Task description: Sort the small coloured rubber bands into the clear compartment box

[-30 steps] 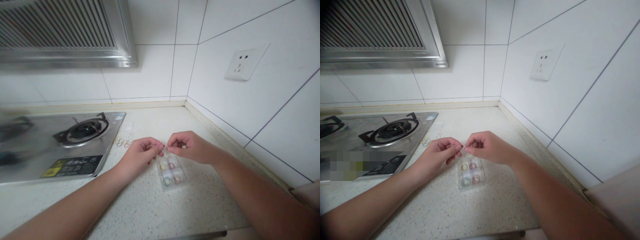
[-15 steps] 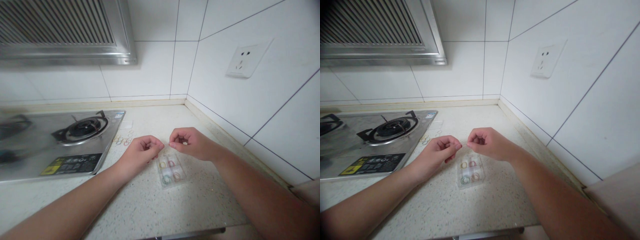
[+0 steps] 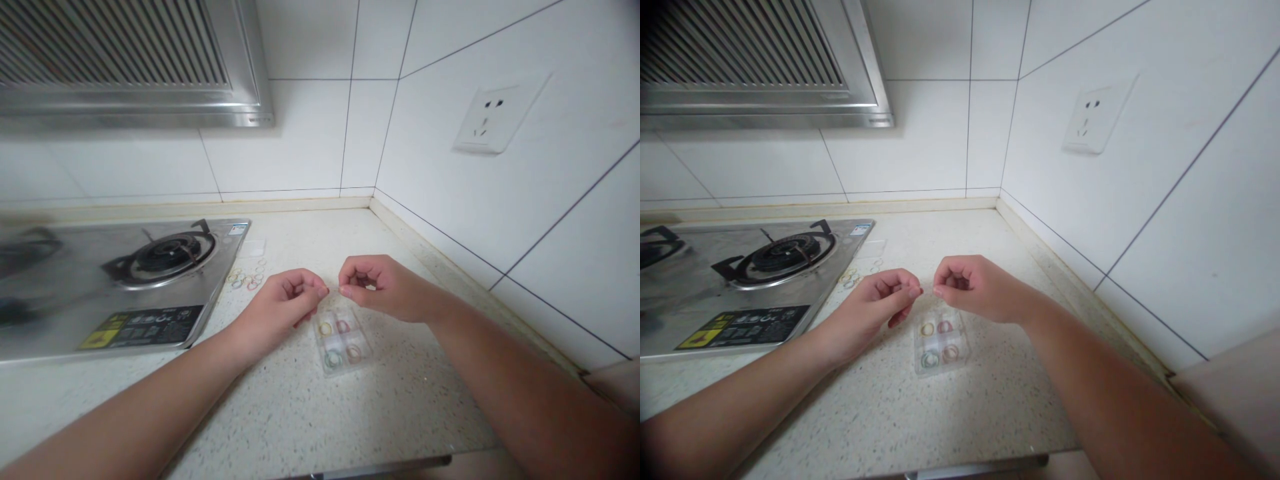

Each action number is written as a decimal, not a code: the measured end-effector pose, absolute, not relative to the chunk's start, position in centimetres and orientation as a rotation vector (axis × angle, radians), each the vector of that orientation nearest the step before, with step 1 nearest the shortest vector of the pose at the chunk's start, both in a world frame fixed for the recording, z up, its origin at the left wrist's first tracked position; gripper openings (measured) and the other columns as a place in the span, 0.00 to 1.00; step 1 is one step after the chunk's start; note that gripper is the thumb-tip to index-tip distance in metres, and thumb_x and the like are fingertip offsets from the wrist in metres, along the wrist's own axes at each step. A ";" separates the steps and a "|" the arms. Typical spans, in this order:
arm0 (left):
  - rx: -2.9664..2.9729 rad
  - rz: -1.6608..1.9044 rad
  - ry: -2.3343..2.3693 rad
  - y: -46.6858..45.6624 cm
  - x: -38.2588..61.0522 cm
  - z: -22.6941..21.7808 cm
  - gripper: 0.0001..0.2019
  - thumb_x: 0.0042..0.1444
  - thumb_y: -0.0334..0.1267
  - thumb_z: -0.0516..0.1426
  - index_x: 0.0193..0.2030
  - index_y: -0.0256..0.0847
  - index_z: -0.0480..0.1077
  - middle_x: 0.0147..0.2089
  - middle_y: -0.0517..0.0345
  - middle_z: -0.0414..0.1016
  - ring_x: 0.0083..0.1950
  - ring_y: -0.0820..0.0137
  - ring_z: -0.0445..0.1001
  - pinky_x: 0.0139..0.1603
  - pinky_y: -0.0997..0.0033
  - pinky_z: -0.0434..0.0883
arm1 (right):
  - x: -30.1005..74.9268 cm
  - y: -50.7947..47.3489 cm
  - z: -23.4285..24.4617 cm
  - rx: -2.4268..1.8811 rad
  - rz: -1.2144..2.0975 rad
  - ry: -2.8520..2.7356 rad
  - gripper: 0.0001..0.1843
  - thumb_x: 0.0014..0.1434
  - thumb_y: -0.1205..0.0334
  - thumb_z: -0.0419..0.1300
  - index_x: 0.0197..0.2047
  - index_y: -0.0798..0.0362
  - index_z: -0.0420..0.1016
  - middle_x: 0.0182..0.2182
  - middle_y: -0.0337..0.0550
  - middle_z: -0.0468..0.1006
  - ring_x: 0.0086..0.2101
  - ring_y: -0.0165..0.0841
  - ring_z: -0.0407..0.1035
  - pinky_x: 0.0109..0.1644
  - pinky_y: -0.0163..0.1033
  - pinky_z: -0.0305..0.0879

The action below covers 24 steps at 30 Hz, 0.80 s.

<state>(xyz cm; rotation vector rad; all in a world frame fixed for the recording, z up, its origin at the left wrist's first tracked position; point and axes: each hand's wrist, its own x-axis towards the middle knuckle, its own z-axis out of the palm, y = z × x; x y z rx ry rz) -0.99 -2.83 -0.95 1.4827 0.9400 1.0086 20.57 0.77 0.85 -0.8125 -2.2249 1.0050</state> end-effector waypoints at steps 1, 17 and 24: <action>1.483 0.994 0.932 -2.8 -1.0 -1.0 0.12 0.58 0.46 0.61 0.34 0.38 0.71 0.21 0.67 0.62 0.22 0.78 0.59 0.24 0.76 0.56 | 20.5 0.7 0.9 -0.812 1.010 -2.217 0.09 0.63 0.57 0.60 0.35 0.54 0.72 0.25 0.34 0.67 0.25 0.25 0.58 0.28 0.33 0.55; 1.366 0.945 0.832 -3.0 -1.1 -0.9 0.13 0.61 0.47 0.60 0.35 0.37 0.72 0.23 0.65 0.66 0.24 0.79 0.61 0.24 0.79 0.58 | 20.3 0.4 1.2 -0.806 1.018 -2.128 0.10 0.62 0.55 0.62 0.35 0.54 0.75 0.24 0.35 0.69 0.25 0.25 0.61 0.27 0.32 0.57; 1.392 0.824 0.845 -3.2 -0.8 -1.0 0.20 0.63 0.53 0.56 0.34 0.36 0.75 0.23 0.63 0.67 0.23 0.78 0.61 0.24 0.77 0.57 | 20.5 0.5 1.0 -0.795 0.958 -2.132 0.09 0.58 0.56 0.66 0.35 0.54 0.76 0.24 0.37 0.72 0.25 0.26 0.64 0.27 0.32 0.60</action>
